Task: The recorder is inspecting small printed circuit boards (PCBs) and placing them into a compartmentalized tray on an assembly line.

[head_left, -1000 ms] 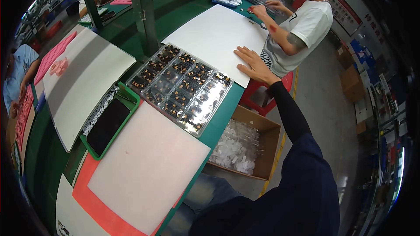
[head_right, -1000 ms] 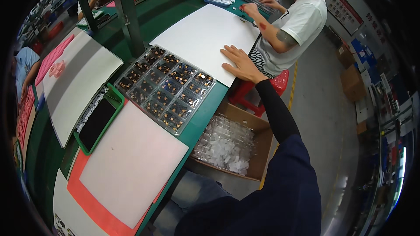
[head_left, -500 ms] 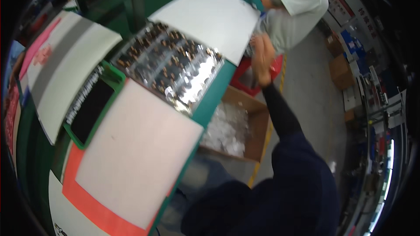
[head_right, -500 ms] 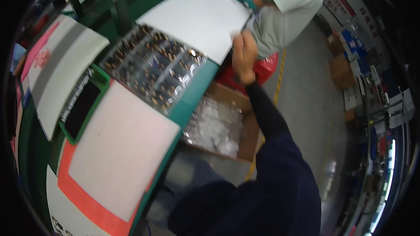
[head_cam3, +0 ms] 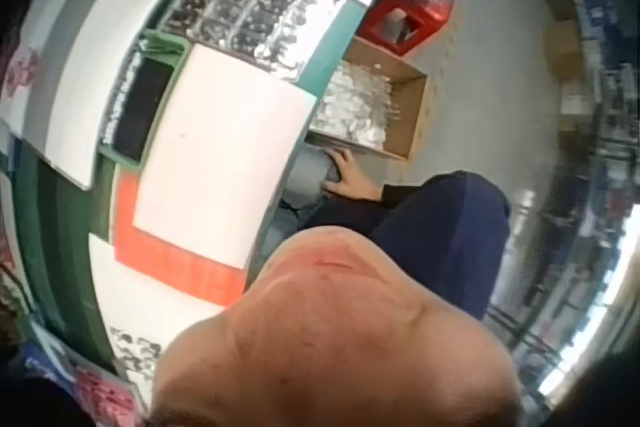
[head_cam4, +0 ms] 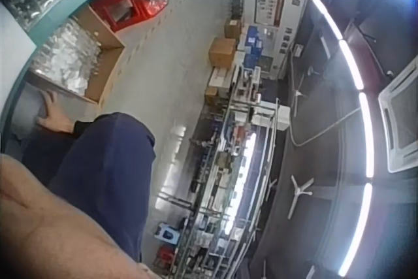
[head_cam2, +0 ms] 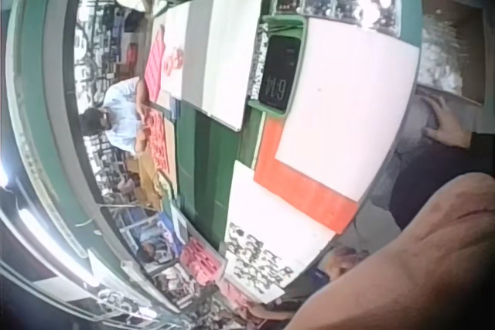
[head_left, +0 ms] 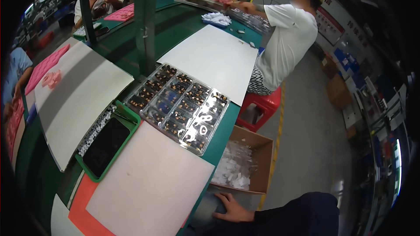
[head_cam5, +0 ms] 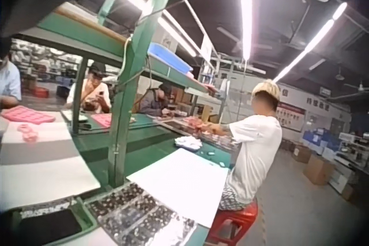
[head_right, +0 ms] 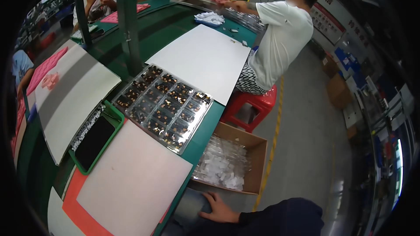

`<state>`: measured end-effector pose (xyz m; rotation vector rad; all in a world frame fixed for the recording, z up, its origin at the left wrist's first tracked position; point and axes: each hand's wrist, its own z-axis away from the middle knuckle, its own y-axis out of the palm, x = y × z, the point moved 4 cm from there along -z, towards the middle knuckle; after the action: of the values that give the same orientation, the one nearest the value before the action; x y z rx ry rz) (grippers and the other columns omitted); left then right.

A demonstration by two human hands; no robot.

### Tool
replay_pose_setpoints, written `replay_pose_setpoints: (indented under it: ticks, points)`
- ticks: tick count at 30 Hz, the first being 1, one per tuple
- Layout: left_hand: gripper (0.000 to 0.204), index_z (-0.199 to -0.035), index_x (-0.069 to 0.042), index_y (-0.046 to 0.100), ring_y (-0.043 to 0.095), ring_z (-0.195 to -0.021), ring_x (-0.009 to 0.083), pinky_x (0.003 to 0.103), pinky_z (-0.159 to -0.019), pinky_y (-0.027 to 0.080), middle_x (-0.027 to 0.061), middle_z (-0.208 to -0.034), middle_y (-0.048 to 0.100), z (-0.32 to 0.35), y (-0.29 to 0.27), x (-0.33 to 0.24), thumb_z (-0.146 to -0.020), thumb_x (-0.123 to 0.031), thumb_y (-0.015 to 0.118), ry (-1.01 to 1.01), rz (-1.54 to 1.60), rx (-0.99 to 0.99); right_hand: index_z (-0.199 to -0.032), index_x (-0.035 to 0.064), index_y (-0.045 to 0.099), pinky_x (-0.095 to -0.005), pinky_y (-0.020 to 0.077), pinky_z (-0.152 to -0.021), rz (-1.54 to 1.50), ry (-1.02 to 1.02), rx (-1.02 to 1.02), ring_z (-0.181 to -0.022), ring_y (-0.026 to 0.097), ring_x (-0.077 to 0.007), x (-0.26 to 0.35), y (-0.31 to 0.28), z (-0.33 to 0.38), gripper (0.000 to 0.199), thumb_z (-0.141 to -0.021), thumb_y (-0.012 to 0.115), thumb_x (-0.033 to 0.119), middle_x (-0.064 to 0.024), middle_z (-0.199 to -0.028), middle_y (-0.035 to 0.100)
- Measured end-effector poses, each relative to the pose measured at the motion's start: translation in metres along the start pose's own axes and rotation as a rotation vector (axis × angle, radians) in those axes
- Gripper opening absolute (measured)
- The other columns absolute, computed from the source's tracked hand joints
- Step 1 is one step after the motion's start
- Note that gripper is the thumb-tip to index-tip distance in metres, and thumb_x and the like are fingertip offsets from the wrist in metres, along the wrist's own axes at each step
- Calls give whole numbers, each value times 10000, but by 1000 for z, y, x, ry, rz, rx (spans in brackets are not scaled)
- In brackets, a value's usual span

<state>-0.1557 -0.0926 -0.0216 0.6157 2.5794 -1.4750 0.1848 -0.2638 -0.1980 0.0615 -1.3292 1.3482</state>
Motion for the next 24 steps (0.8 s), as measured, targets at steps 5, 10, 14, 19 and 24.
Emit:
replay_pose_setpoints:
  ticks: [5, 10, 14, 19, 24]
  points:
    - [361, -1218, 0, 620, 643, -967, 374, 473, -891, 508, 206, -1070, 649, 60, 125, -74, -1063, -320, 561, 278, 452, 702, -1427, 4, 542, -386, 505, -994, -49, 45, -100, -1164, 589, -316, -54, 4, -18, 719, -958, 660, 537, -193, -1275, 584]
    - [357, -1238, -35, 631, 660, -986, 359, 493, -883, 514, 198, -1102, 660, 132, 156, -137, -1068, -340, 558, 563, 906, 1435, -1275, -23, 637, -345, 547, -829, -261, 592, 39, -929, 638, -270, -99, -20, -4, 709, -983, 573, 619, -149, -1022, 640]
    - [441, -1206, -16, 653, 683, -908, 362, 463, -824, 544, 202, -1084, 689, 117, 133, -165, -1055, -413, 535, 555, 644, 1492, -991, -31, 710, -301, 534, -671, -279, 605, 18, -695, 605, -217, -67, -22, -3, 766, -999, 465, 695, -87, -791, 617]
    - [741, -1057, 95, 707, 711, -740, 385, 427, -698, 585, 230, -911, 731, 126, 123, -160, -973, -631, 587, 492, 419, 1350, -915, -38, 694, -338, 545, -648, -193, 780, -10, -731, 620, -228, -51, -15, -12, 801, -986, 456, 723, -134, -842, 641]
    - [446, -876, -18, 701, 631, -634, 340, 442, -583, 501, 152, -837, 714, 142, 108, -140, -999, -443, 649, 411, 799, 1512, -923, -11, 704, -328, 527, -638, -648, 483, 212, -651, 610, -210, 66, -14, -31, 682, -1018, 490, 629, -94, -805, 698]
